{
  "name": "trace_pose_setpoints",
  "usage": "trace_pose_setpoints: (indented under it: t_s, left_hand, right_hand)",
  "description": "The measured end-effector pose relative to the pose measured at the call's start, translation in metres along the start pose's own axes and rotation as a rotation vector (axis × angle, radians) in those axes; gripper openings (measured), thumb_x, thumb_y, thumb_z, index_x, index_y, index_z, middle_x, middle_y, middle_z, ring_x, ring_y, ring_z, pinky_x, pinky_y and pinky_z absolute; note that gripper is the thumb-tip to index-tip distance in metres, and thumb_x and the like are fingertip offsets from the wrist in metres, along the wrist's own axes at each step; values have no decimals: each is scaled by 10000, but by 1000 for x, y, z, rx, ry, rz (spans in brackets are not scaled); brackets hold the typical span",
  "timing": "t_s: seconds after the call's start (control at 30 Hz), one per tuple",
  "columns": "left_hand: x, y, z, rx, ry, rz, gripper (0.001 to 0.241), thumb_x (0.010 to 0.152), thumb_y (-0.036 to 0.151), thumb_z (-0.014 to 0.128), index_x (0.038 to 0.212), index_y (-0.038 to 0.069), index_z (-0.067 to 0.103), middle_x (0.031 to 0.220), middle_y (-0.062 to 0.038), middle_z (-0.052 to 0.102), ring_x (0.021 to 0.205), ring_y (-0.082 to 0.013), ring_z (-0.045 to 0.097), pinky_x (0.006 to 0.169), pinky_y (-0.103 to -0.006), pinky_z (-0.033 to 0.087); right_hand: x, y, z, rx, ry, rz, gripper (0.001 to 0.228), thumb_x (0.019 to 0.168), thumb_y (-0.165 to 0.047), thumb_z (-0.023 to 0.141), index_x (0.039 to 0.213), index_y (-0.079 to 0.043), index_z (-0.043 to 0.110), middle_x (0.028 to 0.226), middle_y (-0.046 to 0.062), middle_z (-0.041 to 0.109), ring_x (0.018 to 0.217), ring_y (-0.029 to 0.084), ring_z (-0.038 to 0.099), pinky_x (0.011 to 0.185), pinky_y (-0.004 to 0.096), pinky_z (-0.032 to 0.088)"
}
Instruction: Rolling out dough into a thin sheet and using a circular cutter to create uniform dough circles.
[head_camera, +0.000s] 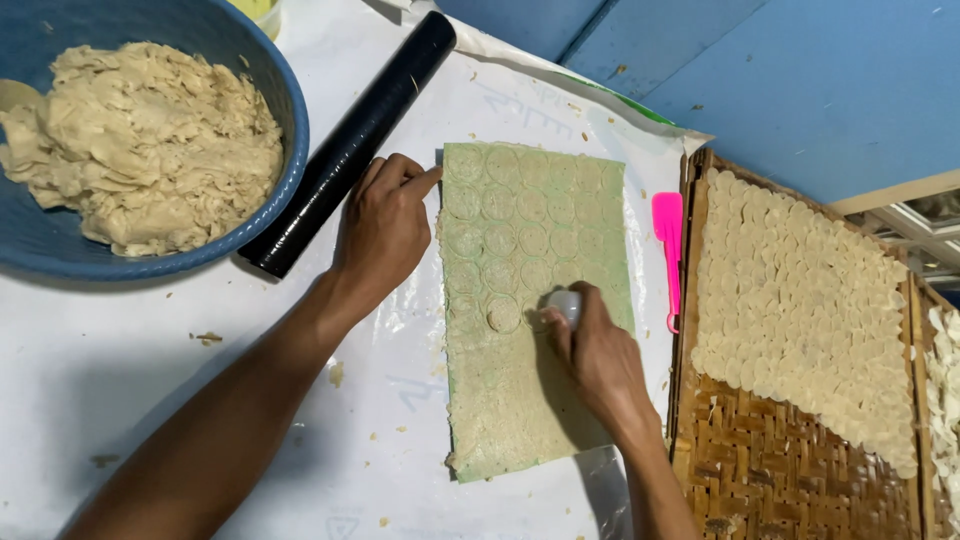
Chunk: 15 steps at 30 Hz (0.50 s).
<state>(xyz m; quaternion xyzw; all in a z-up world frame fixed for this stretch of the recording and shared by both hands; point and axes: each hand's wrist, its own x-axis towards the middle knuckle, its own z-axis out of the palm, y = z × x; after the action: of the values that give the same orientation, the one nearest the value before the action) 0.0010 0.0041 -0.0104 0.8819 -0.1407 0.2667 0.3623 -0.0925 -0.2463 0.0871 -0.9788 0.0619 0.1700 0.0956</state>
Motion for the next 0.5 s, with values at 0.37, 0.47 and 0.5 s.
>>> trace_pose_setpoints:
  t_s: [0.37,0.47,0.5]
  left_hand:
    - [0,-3,5,13,16,9,357,870,-112,599,1154,23,769,928,-88,601,829,-253,607,778,-361,471]
    - [2,-1,1,1,15,10,362,866,-118,593,1153,17,770,926,-95,601,833,-264,609,779,-366,474]
    - [2,0,-1,-4,18,12,361,864,-123,595,1150,12,770,923,-102,602,833,-273,611,778,-370,476]
  right_hand:
    - [-4,7,-11,-82,-2,-36,474,1035,-373,424,1407,-79,408,1139,277,644,899,546,719,782,654,576]
    - [8,18,2,-133,-1,-38,468,1048,-437,379,1373,-104,427,1073,224,659,857,507,736,751,623,592]
    - [13,25,9,-168,5,-19,475,1054,-475,361,1358,-117,430,1036,196,667,831,483,745,736,605,598]
